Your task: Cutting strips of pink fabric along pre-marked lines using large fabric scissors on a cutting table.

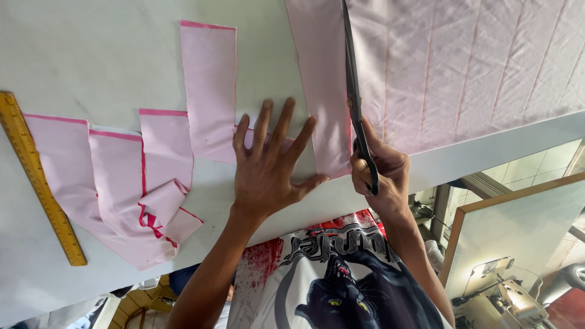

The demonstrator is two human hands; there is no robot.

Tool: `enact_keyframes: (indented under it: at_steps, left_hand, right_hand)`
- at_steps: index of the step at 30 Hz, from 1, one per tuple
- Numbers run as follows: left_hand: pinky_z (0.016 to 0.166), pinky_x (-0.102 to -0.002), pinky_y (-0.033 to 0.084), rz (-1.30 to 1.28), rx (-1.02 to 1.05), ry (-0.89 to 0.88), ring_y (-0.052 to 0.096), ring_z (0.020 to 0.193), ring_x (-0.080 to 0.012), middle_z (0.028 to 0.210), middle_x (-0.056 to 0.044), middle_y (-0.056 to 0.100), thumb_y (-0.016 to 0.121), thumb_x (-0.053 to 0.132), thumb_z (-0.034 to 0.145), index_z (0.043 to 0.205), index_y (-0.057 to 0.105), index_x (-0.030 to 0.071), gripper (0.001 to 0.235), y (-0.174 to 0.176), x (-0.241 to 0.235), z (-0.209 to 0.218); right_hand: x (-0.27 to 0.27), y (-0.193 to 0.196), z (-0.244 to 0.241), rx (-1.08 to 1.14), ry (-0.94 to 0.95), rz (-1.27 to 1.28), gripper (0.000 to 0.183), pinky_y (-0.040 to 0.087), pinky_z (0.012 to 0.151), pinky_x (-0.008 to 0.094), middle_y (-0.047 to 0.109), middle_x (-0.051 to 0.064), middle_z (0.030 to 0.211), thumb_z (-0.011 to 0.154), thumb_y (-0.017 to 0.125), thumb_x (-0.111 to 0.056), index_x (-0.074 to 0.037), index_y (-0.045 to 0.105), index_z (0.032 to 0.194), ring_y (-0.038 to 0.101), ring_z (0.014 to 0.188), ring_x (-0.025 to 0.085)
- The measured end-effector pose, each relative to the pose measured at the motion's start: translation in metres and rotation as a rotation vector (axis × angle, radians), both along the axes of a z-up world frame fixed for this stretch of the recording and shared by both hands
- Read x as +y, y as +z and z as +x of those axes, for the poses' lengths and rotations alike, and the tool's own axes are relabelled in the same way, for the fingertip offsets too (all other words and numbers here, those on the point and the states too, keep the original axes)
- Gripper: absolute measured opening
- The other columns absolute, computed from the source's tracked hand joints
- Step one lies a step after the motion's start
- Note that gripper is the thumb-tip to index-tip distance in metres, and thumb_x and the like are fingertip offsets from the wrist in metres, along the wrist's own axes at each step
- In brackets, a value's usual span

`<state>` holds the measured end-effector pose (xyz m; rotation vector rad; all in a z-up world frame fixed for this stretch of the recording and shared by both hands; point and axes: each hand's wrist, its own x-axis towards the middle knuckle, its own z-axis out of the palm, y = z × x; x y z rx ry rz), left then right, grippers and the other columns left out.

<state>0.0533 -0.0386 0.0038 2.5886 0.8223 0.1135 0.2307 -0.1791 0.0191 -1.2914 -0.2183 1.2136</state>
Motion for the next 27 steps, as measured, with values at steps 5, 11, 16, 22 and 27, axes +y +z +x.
enact_keyframes:
  at_steps: [5, 11, 16, 22, 27]
  left_hand:
    - [0.124, -0.060, 0.028, 0.008, -0.030, 0.006, 0.032, 0.157, -0.0365, 0.167, -0.010, 0.038, 0.038, 0.084, 0.100, 0.161, 0.040, 0.027, 0.084, -0.001, 0.001, 0.000]
    - [0.124, -0.061, 0.028, 0.010, -0.058, 0.009, 0.035, 0.155, -0.0377, 0.166, -0.012, 0.040, 0.041, 0.082, 0.101, 0.159, 0.043, 0.025, 0.082, -0.001, 0.000, -0.001]
    - [0.125, -0.061, 0.027, 0.004, -0.028, 0.005, 0.032, 0.156, -0.0371, 0.167, -0.010, 0.038, 0.040, 0.086, 0.099, 0.161, 0.040, 0.026, 0.086, 0.000, 0.001, -0.001]
    - [0.123, -0.060, 0.028, 0.007, -0.016, 0.006, 0.036, 0.155, -0.0373, 0.166, -0.010, 0.041, 0.045, 0.085, 0.099, 0.160, 0.041, 0.027, 0.085, 0.000, 0.000, -0.001]
    - [0.122, -0.062, 0.028, 0.023, -0.025, 0.003, 0.036, 0.155, -0.0381, 0.166, -0.011, 0.041, 0.040, 0.083, 0.100, 0.160, 0.042, 0.025, 0.084, -0.002, 0.000, -0.001]
  right_hand:
    - [0.004, 0.003, 0.002, -0.013, 0.009, 0.049, 0.066, 0.023, 0.039, 0.018, 0.043, 0.000, 0.073, 0.095, 0.075, -0.015, -0.006, 0.047, 0.154, 0.031, 0.051, 0.005]
    - [0.020, 0.001, 0.014, -0.037, 0.013, 0.064, 0.065, 0.021, 0.040, 0.019, 0.039, 0.004, 0.071, 0.096, 0.077, -0.025, -0.007, 0.050, 0.152, 0.028, 0.050, 0.008]
    - [0.033, 0.004, 0.016, -0.066, 0.044, 0.022, 0.068, 0.019, 0.040, 0.019, 0.035, 0.001, 0.069, 0.097, 0.075, -0.028, -0.005, 0.046, 0.154, 0.026, 0.051, 0.007]
    - [0.028, -0.001, 0.013, -0.037, -0.008, -0.055, 0.060, 0.021, 0.039, 0.018, 0.042, 0.004, 0.075, 0.097, 0.062, 0.003, -0.010, 0.049, 0.154, 0.026, 0.050, 0.005]
    - [0.048, 0.013, 0.014, -0.073, 0.048, 0.033, 0.073, 0.017, 0.037, 0.019, 0.035, 0.003, 0.065, 0.096, 0.073, -0.030, 0.000, 0.042, 0.155, 0.025, 0.046, 0.007]
